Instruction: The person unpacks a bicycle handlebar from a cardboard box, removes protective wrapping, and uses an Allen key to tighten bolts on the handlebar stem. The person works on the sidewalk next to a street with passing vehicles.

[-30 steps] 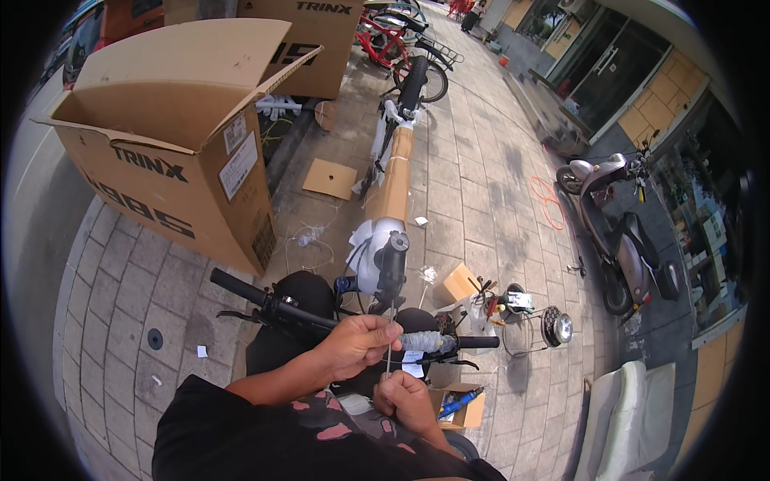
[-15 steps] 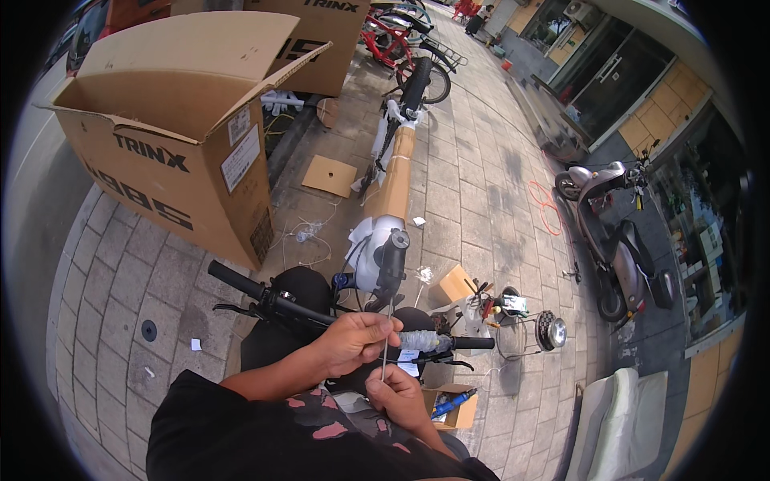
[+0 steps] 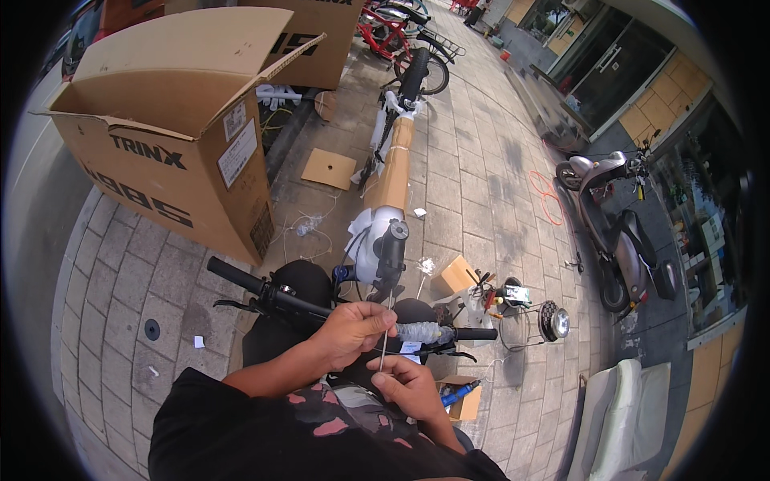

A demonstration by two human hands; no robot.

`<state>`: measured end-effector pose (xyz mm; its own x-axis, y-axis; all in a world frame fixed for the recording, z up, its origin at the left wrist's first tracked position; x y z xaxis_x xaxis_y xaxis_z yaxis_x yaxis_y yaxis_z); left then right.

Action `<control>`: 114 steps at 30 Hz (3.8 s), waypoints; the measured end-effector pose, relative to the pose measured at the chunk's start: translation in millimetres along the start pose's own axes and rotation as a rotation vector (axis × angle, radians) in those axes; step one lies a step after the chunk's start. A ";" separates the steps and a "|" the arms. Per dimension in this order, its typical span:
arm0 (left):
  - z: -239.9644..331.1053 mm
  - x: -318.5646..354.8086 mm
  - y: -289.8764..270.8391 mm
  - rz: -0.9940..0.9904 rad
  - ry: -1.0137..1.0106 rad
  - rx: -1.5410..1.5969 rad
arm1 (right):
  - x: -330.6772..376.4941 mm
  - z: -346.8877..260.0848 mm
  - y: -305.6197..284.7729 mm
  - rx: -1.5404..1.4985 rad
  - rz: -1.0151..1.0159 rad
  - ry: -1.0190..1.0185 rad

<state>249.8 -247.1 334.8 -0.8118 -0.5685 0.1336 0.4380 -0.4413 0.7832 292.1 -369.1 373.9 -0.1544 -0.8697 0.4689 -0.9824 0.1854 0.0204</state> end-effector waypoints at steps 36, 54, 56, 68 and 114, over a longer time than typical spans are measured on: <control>8.7 -8.1 6.8 -0.083 -0.054 0.112 | -46.8 7.5 3.8 -0.700 -0.299 0.115; 20.1 -6.7 -3.6 0.048 0.001 -0.022 | -53.3 12.3 2.1 -0.710 -0.303 0.166; 26.0 -3.7 -18.7 0.213 0.069 -0.096 | -57.9 15.8 5.2 -0.742 -0.274 0.144; 38.4 -22.3 2.8 0.137 -0.038 -0.121 | -60.5 -6.3 10.1 -0.917 -0.363 0.144; -29.3 36.0 7.3 0.034 -0.228 0.192 | -8.8 -24.6 -34.7 0.115 0.615 -0.437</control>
<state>235.1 -291.1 327.5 -0.8732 -0.4006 0.2775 0.4028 -0.2726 0.8738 330.1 -356.6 390.8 -0.6809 -0.7319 -0.0270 -0.7073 0.6667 -0.2350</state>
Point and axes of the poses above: each hand's wrist, its own x-axis away from the middle knuckle, its own y-axis out of the palm, z = x × y, the point moved 10 cm from there along -x, towards the middle knuckle, and after that the axes turned 13 degrees about y, right-handed, at the moved point
